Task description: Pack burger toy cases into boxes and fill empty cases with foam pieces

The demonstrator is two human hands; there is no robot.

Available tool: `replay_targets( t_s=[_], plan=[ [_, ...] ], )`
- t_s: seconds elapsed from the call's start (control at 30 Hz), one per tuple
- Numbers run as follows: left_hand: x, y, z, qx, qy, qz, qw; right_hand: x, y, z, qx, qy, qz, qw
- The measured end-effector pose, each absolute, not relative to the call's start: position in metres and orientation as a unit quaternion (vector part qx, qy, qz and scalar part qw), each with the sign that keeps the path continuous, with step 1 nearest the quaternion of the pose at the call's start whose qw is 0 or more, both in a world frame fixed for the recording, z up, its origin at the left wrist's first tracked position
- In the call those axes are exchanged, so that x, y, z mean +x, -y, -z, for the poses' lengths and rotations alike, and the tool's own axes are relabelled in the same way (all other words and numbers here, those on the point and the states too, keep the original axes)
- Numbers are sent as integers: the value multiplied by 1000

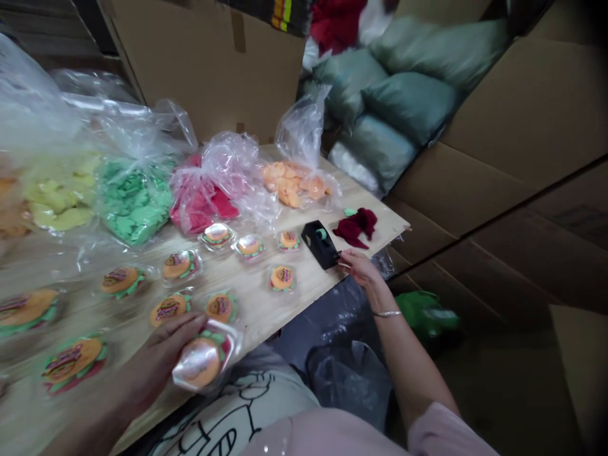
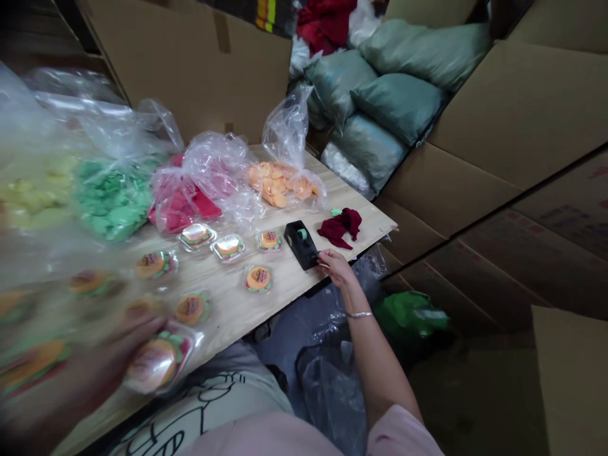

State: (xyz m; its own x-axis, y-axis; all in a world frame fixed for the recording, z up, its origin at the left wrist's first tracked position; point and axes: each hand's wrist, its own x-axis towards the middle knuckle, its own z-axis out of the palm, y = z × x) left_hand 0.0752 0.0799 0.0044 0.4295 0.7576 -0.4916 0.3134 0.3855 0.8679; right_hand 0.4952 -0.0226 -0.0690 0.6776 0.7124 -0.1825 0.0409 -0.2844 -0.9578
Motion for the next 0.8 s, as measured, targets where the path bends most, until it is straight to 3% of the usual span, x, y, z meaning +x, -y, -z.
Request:
replay_targets(
  t_s=[0.17,0.3,0.4,0.5,0.63,0.7,0.8],
  plan=[
    [89,-91,-10,524,-464,-77,710,482,31,85,-738,248,-272,565],
    [103,-82,-6,522,-445,-71,724,470,29,95,-760,248,-193,569],
    [106,-77,-5,534,-418,-69,732,447,32,89,-757,274,-198,558],
    [105,-75,-7,554,-398,-60,729,401,34,66,-694,364,-318,534],
    [104,-72,-10,593,-404,-59,694,331,25,24,-510,517,-534,433],
    [105,-69,-10,593,-408,-59,691,308,15,10,-459,556,-580,380],
    [105,-64,-10,588,-408,-77,694,294,2,0,-453,621,-557,314]
  ],
)
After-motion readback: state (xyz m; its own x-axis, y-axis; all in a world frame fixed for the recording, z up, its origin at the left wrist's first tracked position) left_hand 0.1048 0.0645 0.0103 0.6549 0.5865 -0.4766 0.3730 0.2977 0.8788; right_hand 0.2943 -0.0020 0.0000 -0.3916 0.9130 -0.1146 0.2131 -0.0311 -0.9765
